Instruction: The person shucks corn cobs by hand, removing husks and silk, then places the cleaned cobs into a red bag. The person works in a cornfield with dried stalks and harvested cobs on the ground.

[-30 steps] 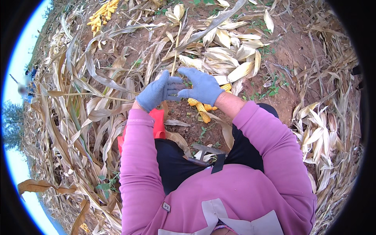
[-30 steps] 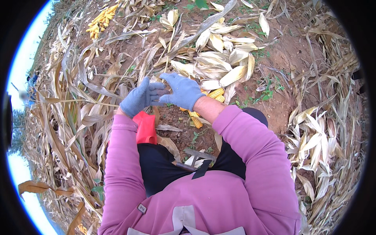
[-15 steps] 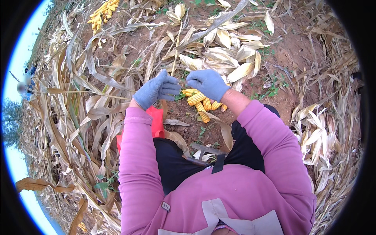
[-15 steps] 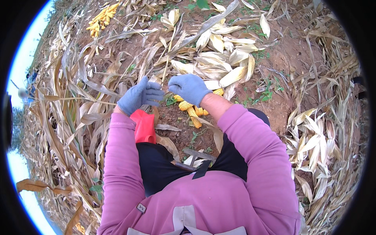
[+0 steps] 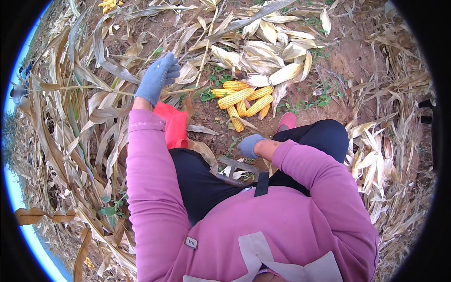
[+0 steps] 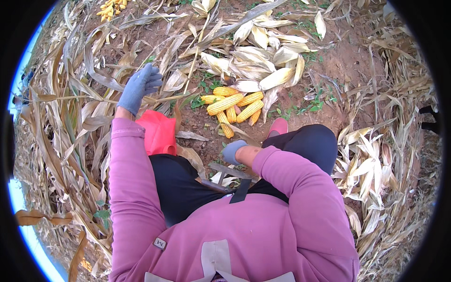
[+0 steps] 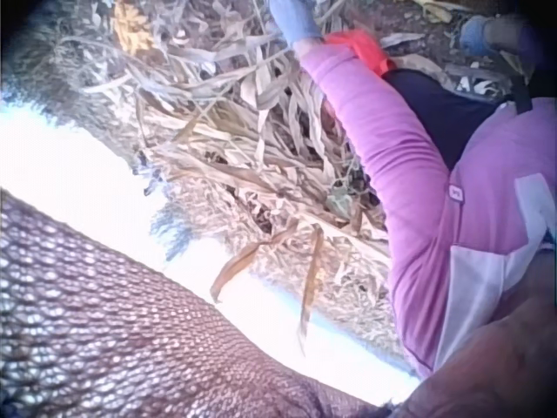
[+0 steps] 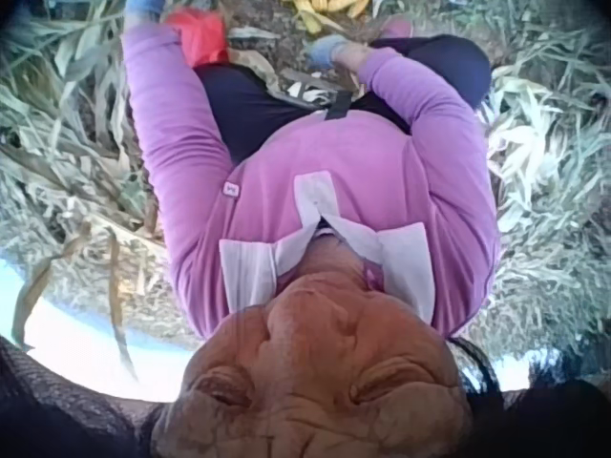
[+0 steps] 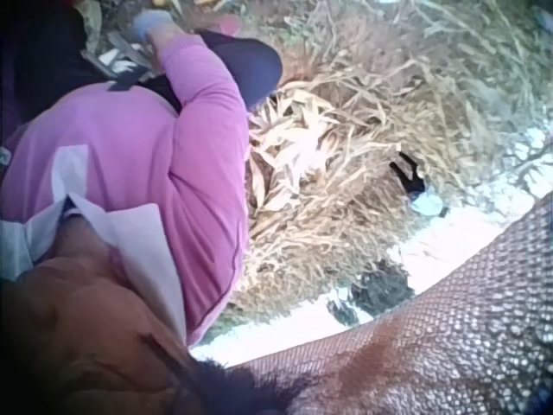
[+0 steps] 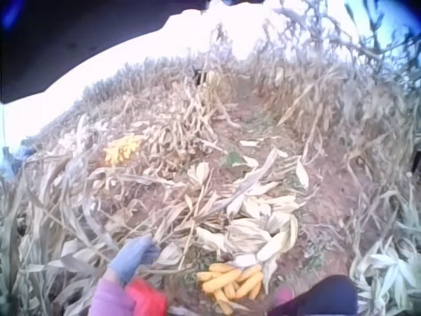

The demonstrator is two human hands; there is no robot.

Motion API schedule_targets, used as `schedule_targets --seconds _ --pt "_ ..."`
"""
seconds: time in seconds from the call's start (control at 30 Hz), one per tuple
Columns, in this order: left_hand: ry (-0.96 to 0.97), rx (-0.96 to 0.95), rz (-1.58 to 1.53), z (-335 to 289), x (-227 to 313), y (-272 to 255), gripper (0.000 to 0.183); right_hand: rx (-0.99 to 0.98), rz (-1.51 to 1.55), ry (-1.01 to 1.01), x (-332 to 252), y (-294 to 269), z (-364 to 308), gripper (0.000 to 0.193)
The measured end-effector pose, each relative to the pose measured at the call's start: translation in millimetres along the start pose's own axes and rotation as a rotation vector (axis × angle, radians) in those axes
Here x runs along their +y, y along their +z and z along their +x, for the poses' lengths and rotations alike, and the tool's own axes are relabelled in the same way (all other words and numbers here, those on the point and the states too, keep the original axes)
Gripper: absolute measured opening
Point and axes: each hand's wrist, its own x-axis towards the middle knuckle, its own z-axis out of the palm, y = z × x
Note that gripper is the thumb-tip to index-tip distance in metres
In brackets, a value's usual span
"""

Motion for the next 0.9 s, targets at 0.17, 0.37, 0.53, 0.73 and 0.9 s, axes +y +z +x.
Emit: schedule_targets --seconds 0.17,0.37,0.53,0.73,0.9 --pt "0.064 -0.07 0.068 -15.2 8.1 11.3 0.054 -0.438 0.372 -0.068 -49.5 74.9 12.5 0.05" --pt "0.051 -0.115 0.084 -10.6 3.7 4.0 0.045 -0.704 0.855 -0.073 -43.1 54.6 4.9 0.055" --pt "0.084 -0.16 0.221 -7.2 -4.9 5.4 0.041 -0.825 1.012 -0.104 -21.6 -10.4 -24.6 0.06" --pt "0.085 -0.189 0.268 1.2 -7.6 8.3 0.038 -0.058 0.517 0.377 99.0 -124.3 -77.3 0.048" --pt "0.139 -0.168 0.326 3.1 -5.0 21.6 0.036 0.208 0.018 0.801 263.6 -118.2 -89.1 0.041"
